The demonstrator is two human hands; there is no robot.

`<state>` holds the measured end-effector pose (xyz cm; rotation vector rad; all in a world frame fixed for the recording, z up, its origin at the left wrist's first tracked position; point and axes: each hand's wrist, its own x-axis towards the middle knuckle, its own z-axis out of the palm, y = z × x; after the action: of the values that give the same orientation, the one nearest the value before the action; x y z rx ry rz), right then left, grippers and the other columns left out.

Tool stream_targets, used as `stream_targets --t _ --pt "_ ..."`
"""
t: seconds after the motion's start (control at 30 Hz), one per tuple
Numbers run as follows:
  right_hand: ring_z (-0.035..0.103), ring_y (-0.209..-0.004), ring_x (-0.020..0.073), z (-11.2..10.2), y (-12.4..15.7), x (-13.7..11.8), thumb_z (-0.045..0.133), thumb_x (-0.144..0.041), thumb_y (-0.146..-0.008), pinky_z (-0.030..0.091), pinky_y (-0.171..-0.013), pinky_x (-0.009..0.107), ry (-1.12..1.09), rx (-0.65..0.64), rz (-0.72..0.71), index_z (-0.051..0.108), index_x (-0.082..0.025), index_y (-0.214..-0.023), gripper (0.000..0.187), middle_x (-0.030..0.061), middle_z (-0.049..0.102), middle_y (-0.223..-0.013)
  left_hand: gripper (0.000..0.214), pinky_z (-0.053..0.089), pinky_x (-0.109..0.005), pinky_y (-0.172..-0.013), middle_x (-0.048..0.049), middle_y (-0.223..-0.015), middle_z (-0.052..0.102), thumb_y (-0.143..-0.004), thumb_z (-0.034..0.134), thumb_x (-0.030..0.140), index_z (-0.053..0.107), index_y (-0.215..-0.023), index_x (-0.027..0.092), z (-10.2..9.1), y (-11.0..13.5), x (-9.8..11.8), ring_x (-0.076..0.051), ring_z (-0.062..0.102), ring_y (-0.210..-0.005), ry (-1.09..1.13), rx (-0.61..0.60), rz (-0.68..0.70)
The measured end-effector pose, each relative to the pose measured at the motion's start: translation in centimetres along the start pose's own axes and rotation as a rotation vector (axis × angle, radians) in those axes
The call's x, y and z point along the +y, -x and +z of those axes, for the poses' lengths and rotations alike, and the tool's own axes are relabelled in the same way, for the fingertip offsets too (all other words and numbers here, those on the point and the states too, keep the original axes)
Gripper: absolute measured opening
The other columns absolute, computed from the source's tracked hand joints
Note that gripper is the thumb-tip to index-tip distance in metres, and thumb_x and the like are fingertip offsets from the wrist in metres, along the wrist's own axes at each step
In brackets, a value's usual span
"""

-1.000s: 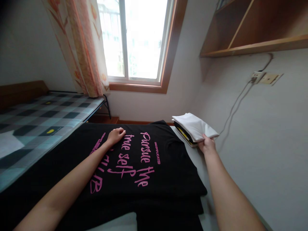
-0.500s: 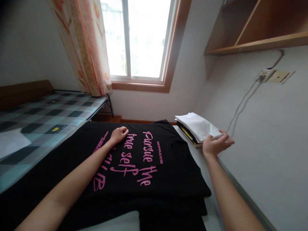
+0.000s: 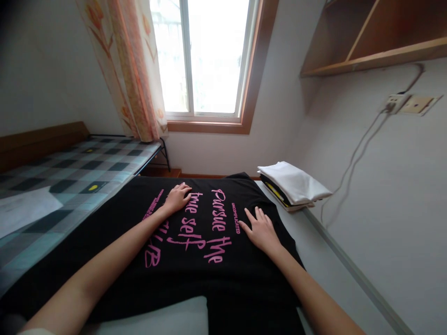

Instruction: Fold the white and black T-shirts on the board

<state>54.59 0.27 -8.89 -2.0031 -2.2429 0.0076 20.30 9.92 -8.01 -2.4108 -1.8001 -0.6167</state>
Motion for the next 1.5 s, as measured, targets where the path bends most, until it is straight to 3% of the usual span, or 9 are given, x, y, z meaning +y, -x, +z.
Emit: stream_targets --t 0.17,0.3,0.4,0.53,0.97,1.5 --pt "0.023 -0.144 0.0307 0.5 0.4 -0.4 0.030 -0.054 -0.096 0.024 -0.113 0.046 0.088 -0.011 0.004 0.033 -0.022 -0.150 0.063 0.0144 0.029 -0.155 0.051 0.032 -0.044 -0.110 -0.0096 -0.148 0.044 -0.093 0.041 0.047 0.052 -0.137 0.023 -1.8 4.1 -2.2 -0.029 0.038 -0.135 -0.030 -0.149 0.106" --pt "0.022 -0.144 0.0302 0.7 0.2 -0.3 0.028 -0.054 -0.096 0.023 -0.113 0.048 0.101 -0.010 -0.006 0.030 -0.030 -0.150 0.060 0.0094 0.025 -0.158 0.073 0.024 -0.054 -0.111 -0.0138 -0.155 0.030 -0.086 0.043 0.066 0.041 -0.146 0.025 -4.8 8.8 -5.5 -0.041 0.021 -0.143 -0.181 -0.167 -0.126" --pt "0.022 -0.144 0.0304 0.9 0.1 -0.2 0.028 -0.053 -0.096 0.022 -0.114 0.048 0.107 -0.007 -0.003 0.028 -0.029 -0.151 0.060 0.0096 0.024 -0.158 0.081 0.019 -0.063 -0.109 -0.0146 -0.157 0.024 -0.082 0.039 0.074 0.032 -0.149 0.029 -6.6 11.6 -8.2 -0.046 0.016 -0.142 -0.254 -0.240 -0.306" --pt "0.021 -0.144 0.0303 1.0 0.0 -0.2 0.029 -0.052 -0.096 0.023 -0.114 0.048 0.124 -0.012 -0.006 0.028 -0.027 -0.151 0.060 0.0113 0.026 -0.157 0.078 0.019 -0.059 -0.111 -0.0110 -0.159 0.018 -0.085 0.035 0.072 0.025 -0.151 0.032 -7.2 13.3 -10.4 -0.042 0.017 -0.143 -0.255 -0.347 -0.344" --pt "0.020 -0.145 0.0296 0.7 -1.6 -0.1 0.025 -0.048 -0.097 0.022 -0.113 0.048 0.136 -0.054 -0.003 0.026 -0.026 -0.152 0.059 0.0128 0.026 -0.157 0.075 0.016 -0.061 -0.111 -0.0111 -0.160 0.017 -0.087 0.034 0.070 0.021 -0.151 0.033 -6.1 11.6 -11.1 -0.043 0.016 -0.143 -0.287 -0.337 -0.343" --pt "0.016 -0.146 0.0281 0.9 -10.1 -0.2 0.020 -0.052 -0.097 0.016 -0.115 0.048 0.073 -0.126 0.066 0.021 -0.028 -0.153 0.061 0.0110 0.022 -0.159 0.081 0.015 -0.062 -0.110 -0.0125 -0.160 0.016 -0.084 0.025 0.076 0.021 -0.152 0.032 -3.9 4.5 -13.6 -0.043 0.015 -0.143 -0.253 -0.318 -0.361"
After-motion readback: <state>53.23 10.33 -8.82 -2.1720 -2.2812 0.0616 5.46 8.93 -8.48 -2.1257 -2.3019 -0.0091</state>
